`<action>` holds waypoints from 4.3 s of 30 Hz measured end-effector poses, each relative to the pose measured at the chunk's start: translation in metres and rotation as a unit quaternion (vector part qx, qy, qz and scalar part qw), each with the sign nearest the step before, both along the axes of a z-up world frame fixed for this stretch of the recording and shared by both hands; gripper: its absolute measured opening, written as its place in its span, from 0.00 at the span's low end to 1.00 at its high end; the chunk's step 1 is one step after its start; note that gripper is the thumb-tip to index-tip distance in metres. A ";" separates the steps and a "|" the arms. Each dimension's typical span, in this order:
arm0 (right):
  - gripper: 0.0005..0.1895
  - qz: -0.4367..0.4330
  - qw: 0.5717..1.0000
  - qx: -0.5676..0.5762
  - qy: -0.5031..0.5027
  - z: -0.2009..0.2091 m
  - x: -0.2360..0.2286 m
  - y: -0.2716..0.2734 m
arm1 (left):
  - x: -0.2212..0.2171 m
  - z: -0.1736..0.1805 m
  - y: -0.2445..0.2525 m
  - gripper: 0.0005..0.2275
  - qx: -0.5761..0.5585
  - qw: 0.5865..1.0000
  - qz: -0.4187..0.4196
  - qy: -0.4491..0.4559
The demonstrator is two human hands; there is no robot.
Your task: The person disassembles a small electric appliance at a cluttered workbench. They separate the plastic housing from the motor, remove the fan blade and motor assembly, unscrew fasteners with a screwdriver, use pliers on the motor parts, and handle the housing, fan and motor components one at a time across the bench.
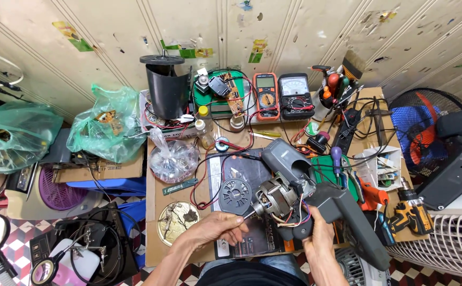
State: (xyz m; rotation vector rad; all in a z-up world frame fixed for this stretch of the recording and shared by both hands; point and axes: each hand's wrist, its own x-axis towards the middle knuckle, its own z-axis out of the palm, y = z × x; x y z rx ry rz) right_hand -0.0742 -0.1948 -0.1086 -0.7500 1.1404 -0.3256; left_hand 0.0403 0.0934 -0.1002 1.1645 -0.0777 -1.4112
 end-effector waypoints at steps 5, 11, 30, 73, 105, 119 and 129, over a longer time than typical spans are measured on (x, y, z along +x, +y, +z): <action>0.23 -0.014 0.998 -0.057 -0.009 0.016 0.004 0.013 | -0.007 0.007 -0.005 0.10 0.077 0.982 -0.002 -0.171; 0.26 -0.033 0.993 -0.112 -0.005 0.025 0.002 0.030 | -0.024 0.023 -0.010 0.09 0.224 0.922 0.026 -0.313; 0.38 0.010 0.989 -0.130 -0.076 0.023 -0.038 0.025 | -0.032 0.051 -0.010 0.11 0.095 0.879 -0.147 -0.444; 0.24 -0.039 0.957 0.111 -0.265 -0.086 -0.112 -0.020 | -0.081 0.102 -0.035 0.12 0.093 0.862 -0.015 -0.498; 0.38 0.005 0.968 -0.233 -0.092 0.075 -0.044 0.045 | -0.068 0.026 -0.018 0.09 0.164 0.876 0.014 -0.454; 0.39 -0.023 0.962 -0.270 -0.025 0.084 -0.041 0.045 | -0.066 0.011 -0.027 0.08 0.163 0.899 0.025 -0.407; 0.30 -0.063 0.985 -0.141 -0.081 0.064 -0.041 0.040 | -0.044 0.089 -0.018 0.10 0.117 0.878 -0.058 -0.460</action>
